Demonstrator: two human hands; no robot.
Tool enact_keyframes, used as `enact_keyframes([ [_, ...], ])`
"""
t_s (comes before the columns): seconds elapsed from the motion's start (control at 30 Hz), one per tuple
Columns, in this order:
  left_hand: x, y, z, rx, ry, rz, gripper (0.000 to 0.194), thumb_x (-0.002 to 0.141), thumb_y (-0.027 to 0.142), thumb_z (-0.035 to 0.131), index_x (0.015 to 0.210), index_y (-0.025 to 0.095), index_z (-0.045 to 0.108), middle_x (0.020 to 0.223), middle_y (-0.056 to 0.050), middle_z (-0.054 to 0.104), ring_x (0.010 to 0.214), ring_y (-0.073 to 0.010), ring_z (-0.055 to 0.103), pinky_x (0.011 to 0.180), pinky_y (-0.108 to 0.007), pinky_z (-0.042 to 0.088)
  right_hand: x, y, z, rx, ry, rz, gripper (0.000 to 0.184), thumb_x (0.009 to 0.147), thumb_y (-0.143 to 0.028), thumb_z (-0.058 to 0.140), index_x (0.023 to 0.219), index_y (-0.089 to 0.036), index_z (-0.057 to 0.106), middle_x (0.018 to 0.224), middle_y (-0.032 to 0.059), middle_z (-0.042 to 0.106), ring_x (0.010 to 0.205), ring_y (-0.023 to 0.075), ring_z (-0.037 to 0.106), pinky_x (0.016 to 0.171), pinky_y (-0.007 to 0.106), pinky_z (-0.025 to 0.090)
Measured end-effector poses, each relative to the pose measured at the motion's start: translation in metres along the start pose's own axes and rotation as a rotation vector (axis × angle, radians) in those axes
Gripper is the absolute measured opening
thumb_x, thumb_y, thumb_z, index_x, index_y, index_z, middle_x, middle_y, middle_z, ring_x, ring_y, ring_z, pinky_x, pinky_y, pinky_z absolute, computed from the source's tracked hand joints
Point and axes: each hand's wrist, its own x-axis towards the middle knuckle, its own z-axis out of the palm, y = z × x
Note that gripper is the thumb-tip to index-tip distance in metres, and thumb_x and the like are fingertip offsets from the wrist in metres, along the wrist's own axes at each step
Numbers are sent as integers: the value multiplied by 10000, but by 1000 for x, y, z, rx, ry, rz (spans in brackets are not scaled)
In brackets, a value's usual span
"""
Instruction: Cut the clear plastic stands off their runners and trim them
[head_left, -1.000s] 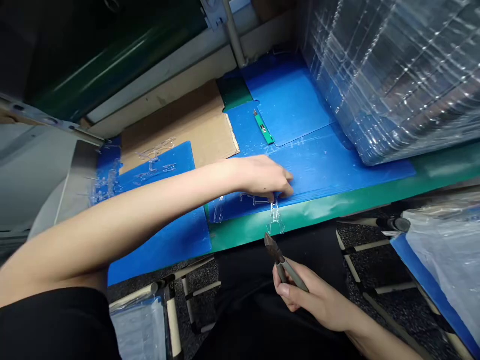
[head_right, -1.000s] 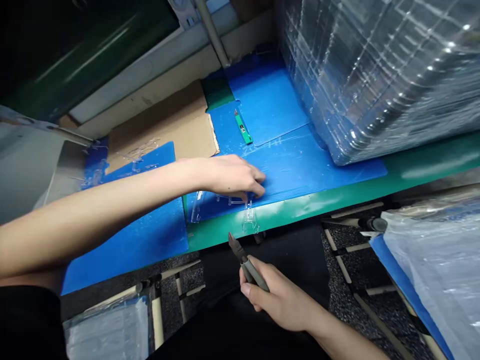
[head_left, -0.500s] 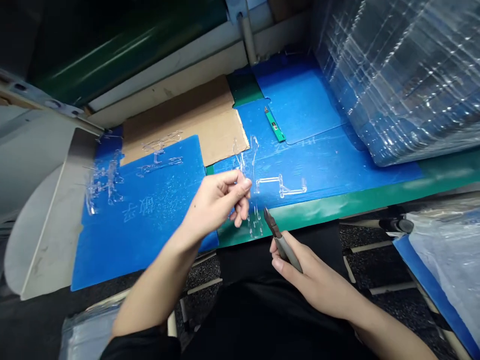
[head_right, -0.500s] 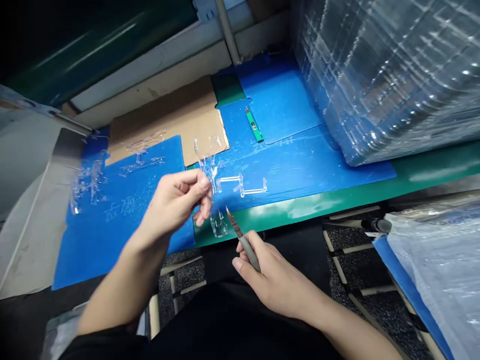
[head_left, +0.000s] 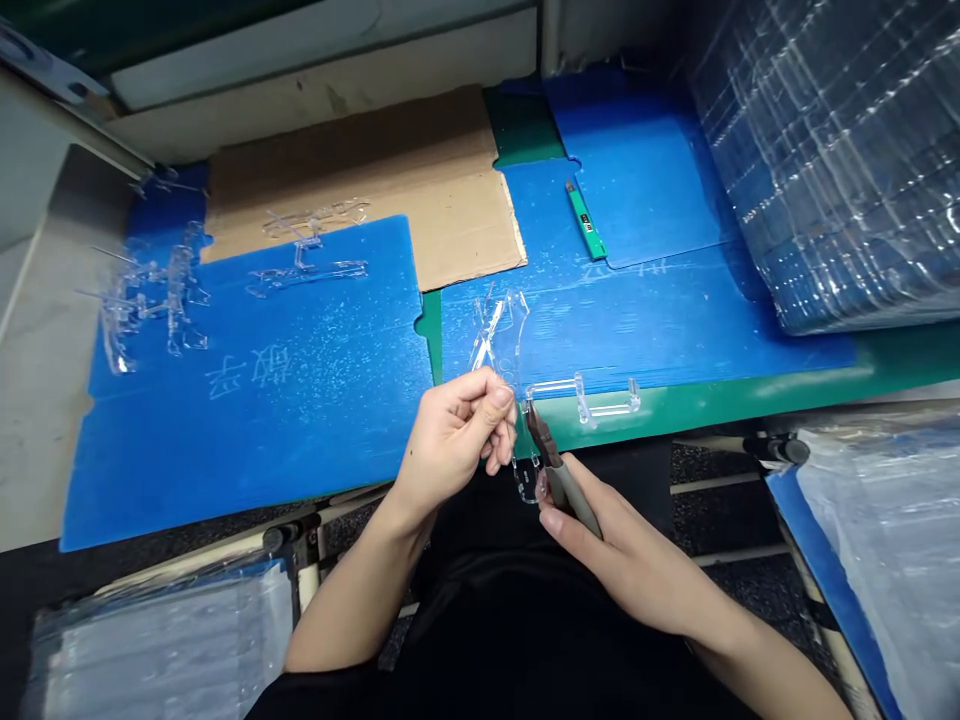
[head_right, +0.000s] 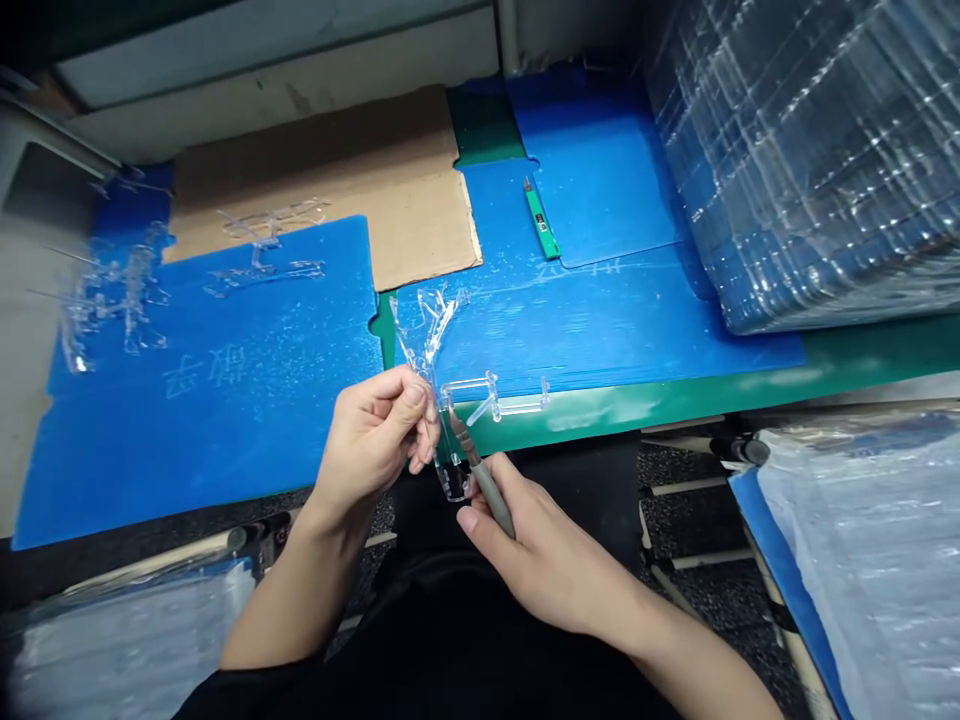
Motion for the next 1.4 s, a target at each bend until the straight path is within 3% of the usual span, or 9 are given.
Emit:
enact_keyframes([
  [0.27,-2,-1,4,-31,-21,-28,375,1082,469,665,829,194,629,532,43,649,364,-51,535,394,-152,384,-2,3,-8,-42,-65,-29,230,1141,-494,506,1166,-268,538,1131,23,605,1041,232,560,967,421,451],
  [0.47,-1,1,18,-70,-17,-39,366,1082,447,671,821,194,626,522,48,649,361,-49,536,398,-147,385,-5,11,-19,26,-99,-83,214,1142,-435,512,1061,-239,539,950,3,582,858,184,529,811,361,451],
  [0.7,24,-3,33,-44,-15,-129,423,1055,508,691,790,190,601,509,39,634,347,-63,519,380,-160,366,12,37,-23,663,-162,-48,344,1059,-508,694,1010,-211,528,775,-65,439,615,85,390,571,235,362],
  [0.83,53,-6,37,171,-32,-224,482,1022,550,712,737,193,559,519,23,639,347,-66,505,391,-175,353,29,47,-27,965,-127,2,413,969,-464,825,969,-218,493,712,-103,360,574,58,219,522,206,181],
  [1.03,89,-2,34,656,-39,-231,508,1043,604,614,725,210,566,518,-1,653,373,-115,517,468,-235,385,20,52,-34,1104,-104,23,366,977,-426,790,971,-228,481,755,-72,439,594,74,261,549,223,228],
  [1.13,92,8,30,1077,92,-151,476,1044,603,606,767,216,629,564,-20,669,492,-177,594,545,-270,378,0,63,-34,1133,-126,48,361,980,-432,786,960,-225,490,748,-65,439,588,76,256,538,226,201],
  [1.23,97,12,36,1327,224,61,315,1025,540,674,1035,233,743,705,-24,703,670,-216,647,606,-279,356,-19,73,-33,1148,-92,32,352,989,-454,792,984,-219,530,765,-60,419,601,80,257,548,237,203],
  [1.33,113,5,57,1111,-64,208,373,974,386,781,1316,247,728,808,1,735,720,-184,653,697,-273,442,-33,75,-33,1129,-33,-23,321,1008,-473,768,1005,-220,570,788,-50,407,607,87,268,573,264,229],
  [1.4,121,2,75,933,-215,254,223,982,299,769,1187,213,790,864,-24,774,767,-177,692,786,-285,503,-41,75,-33,1089,20,-53,287,1014,-471,749,1011,-229,596,801,-40,398,615,98,270,586,280,229],
])
